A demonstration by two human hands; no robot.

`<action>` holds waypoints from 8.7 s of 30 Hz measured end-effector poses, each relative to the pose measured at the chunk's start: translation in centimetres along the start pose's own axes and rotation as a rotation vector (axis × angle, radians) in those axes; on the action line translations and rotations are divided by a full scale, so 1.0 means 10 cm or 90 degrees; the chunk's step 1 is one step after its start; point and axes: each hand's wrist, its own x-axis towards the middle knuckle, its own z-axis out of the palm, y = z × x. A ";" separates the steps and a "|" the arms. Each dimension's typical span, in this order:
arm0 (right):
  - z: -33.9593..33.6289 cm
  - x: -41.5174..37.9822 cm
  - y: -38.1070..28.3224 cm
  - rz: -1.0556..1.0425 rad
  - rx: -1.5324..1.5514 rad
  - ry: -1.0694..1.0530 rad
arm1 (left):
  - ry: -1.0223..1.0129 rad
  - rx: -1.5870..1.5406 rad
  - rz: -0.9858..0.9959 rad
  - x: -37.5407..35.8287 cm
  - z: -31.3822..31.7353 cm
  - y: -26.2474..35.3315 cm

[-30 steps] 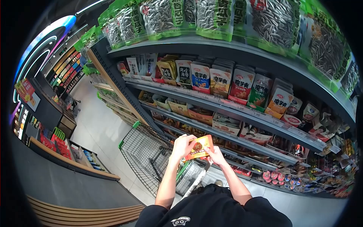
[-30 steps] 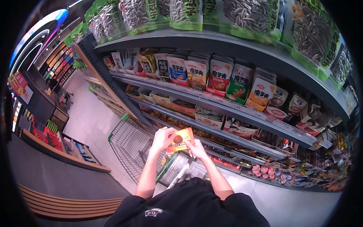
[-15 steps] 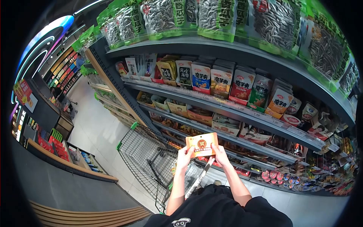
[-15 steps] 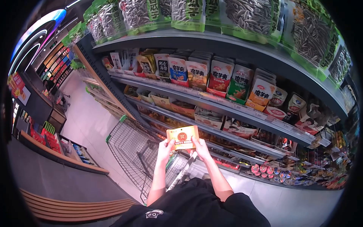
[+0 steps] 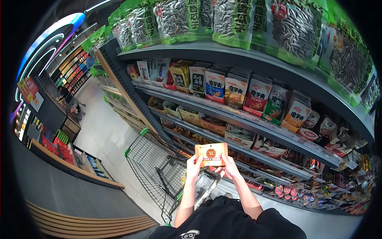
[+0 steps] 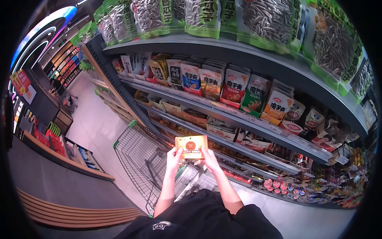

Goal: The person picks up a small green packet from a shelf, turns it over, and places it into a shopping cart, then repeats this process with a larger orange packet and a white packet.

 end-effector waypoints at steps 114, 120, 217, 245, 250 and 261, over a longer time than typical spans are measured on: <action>0.20 0.06 1.20 -0.154 -1.067 -0.120 | 0.231 0.589 -0.383 -0.01 -3.16 -2.98; 0.26 0.14 1.15 -0.106 -1.111 -0.104 | 0.141 0.586 -0.400 0.09 -2.94 -3.39; -1.03 -0.93 0.48 -0.122 -0.170 -0.038 | -0.344 0.720 0.636 0.01 1.55 1.32; -0.74 -1.15 -0.31 -0.125 0.056 0.071 | -0.171 0.061 -0.004 -0.72 1.12 -0.10; -0.65 -1.17 -0.34 -0.142 0.073 0.094 | -0.148 0.050 -0.040 -0.76 1.22 0.02; -0.69 -1.18 -0.29 -0.177 0.068 0.126 | -0.167 0.039 -0.036 -0.76 1.24 -0.03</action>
